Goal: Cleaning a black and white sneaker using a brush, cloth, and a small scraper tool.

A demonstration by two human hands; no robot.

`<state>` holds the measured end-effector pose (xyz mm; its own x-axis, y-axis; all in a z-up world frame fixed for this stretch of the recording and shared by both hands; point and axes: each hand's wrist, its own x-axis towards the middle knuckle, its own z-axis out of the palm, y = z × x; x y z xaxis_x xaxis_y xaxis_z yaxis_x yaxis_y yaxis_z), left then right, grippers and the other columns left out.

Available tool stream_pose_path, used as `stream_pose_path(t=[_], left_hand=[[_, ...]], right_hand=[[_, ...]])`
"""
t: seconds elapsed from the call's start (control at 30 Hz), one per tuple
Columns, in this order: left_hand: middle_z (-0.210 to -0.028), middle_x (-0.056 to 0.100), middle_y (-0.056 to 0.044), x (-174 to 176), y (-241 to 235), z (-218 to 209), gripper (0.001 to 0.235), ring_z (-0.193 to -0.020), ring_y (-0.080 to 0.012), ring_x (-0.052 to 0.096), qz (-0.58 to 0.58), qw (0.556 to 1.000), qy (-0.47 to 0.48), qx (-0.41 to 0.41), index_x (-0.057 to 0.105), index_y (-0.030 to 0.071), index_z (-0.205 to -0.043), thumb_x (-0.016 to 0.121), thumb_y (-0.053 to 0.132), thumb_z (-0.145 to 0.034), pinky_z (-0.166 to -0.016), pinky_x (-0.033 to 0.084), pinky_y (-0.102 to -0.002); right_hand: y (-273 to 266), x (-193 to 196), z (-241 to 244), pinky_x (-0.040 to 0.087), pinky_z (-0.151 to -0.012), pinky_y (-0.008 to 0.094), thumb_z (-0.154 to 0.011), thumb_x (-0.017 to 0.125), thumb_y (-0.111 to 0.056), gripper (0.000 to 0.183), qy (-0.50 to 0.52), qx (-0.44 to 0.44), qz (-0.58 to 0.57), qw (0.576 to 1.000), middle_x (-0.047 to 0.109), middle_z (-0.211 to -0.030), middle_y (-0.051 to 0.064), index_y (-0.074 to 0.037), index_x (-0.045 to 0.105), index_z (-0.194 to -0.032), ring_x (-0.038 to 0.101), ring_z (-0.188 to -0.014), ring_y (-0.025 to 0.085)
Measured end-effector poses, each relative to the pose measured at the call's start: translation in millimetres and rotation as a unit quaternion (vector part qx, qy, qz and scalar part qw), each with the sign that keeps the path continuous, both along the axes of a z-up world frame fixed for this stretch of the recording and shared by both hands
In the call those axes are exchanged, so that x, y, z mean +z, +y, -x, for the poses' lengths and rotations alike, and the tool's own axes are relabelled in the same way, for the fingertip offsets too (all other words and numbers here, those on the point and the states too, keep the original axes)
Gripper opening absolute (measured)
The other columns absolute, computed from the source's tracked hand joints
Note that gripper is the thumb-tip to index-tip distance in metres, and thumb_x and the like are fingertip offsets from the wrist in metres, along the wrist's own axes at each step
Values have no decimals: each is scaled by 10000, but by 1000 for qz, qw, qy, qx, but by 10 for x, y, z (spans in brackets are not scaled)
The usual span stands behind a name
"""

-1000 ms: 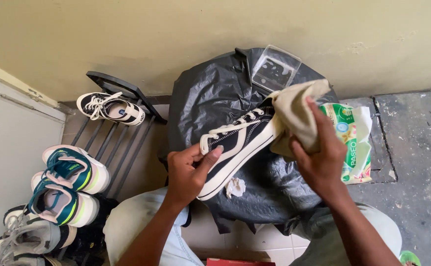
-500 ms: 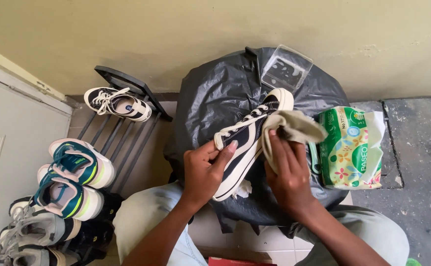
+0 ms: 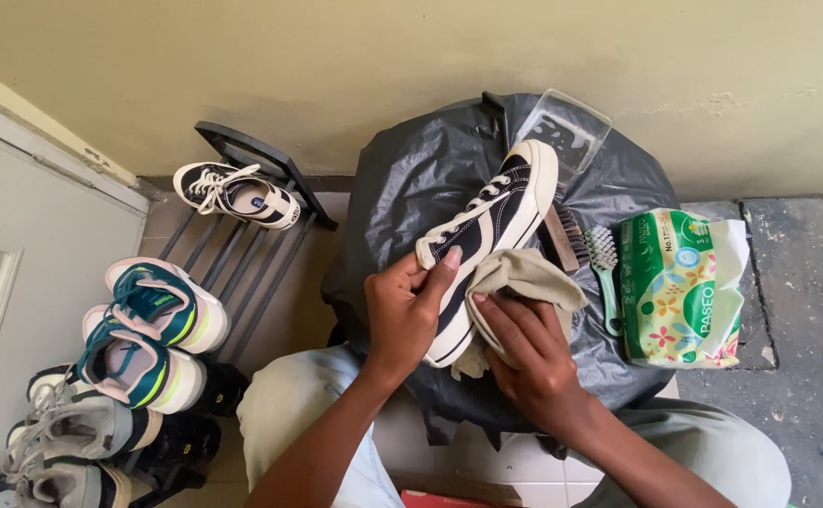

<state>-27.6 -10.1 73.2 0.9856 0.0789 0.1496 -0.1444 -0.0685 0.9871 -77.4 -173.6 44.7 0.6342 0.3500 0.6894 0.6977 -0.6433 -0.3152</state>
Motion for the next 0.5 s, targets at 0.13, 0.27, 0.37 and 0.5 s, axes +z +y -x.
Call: stream_pose_path(t=[0.13,0.27,0.37,0.5], left_hand=[[-537,282,110,-22,-30,-16,516,-580,-35,243,3,1000,-6,14,386,108,-589,691,238,-984,-508,248,-270],[-552,424,133,-49,-64,-46,383,-627,-5,332,-1,999,15,37,610,54,-672,685,266,-981,-530,349,-253],[-539,357,119,-87,-82,-74,454,-605,-23,298,-11,998,24,53,482,82,-624,692,260,-986,-527,329,-267],[-515,433,105,-148,-95,-120,470,-588,-16,344,-23,997,38,64,486,90,-606,690,273,-988,-533,358,-272]], right_hand=[[19,30,36,540,-899,453,-959,693,24,364,14,20,-6,1000,677,-1218,203,52,607,-1312,661,-1033,355],[1,-1,62,532,-861,438,-961,690,10,358,19,48,3,999,671,-1189,208,57,613,-1308,665,-1018,342],[-33,-25,70,527,-848,446,-971,667,8,348,23,63,21,998,661,-1202,205,54,610,-1311,658,-1023,345],[-40,1,84,529,-817,467,-987,640,-8,336,18,89,73,993,660,-1224,222,59,604,-1314,629,-982,379]])
